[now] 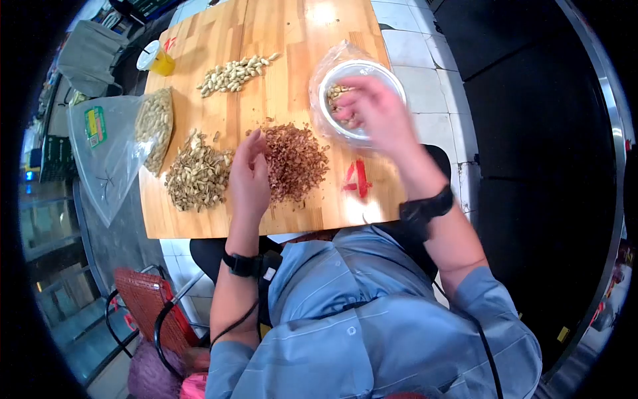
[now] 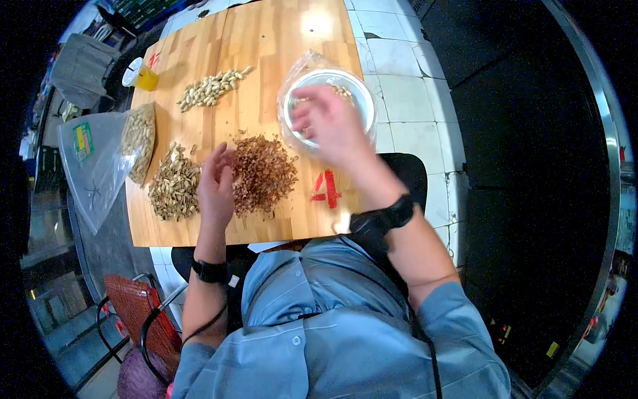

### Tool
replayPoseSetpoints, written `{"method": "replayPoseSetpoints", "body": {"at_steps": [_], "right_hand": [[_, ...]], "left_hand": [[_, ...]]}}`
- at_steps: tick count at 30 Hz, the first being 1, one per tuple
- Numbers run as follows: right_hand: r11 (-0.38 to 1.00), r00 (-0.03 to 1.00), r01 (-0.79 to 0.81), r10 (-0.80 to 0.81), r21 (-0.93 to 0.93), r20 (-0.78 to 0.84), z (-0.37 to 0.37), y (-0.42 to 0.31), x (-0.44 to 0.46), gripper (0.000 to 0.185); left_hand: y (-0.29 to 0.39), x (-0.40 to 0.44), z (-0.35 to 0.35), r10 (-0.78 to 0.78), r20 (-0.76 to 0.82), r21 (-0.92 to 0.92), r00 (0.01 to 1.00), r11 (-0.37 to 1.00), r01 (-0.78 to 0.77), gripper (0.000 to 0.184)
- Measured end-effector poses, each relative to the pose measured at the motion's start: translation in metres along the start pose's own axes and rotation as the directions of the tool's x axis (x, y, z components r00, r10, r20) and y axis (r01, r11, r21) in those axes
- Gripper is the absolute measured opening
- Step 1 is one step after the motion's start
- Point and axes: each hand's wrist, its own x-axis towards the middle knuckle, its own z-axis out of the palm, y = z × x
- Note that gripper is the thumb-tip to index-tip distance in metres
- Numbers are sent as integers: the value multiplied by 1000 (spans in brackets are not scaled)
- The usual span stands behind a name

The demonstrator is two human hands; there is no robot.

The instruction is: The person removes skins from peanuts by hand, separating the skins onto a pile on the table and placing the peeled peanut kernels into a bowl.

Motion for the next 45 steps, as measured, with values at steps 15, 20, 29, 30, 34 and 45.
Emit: {"method": "replayPoseSetpoints", "body": {"at_steps": [15, 20, 29, 30, 34, 45], "right_hand": [[743, 849, 527, -441, -412, 292, 106, 50, -12, 40], [941, 946, 31, 80, -336, 313, 64, 36, -19, 33], [961, 811, 35, 134, -275, 569, 53, 37, -24, 37], [968, 804, 27, 127, -249, 581, 53, 38, -23, 35], [974, 769, -37, 169, -221, 616, 52, 44, -16, 34], [981, 809, -27, 134, -191, 573, 50, 60, -8, 29]], "left_hand": [[33, -16, -5, -202, 344, -820, 917, 412, 398, 63], [-14, 37, -37, -268, 88, -227, 959, 932, 281, 38], [-41, 171, -42, 276, -157, 433, 948, 882, -185, 13], [-41, 181, -37, 331, -159, 482, 930, 848, -220, 12], [-44, 211, -23, 474, -110, 697, 873, 663, -272, 12], [-42, 220, -24, 460, -83, 681, 884, 674, -287, 12]]}}
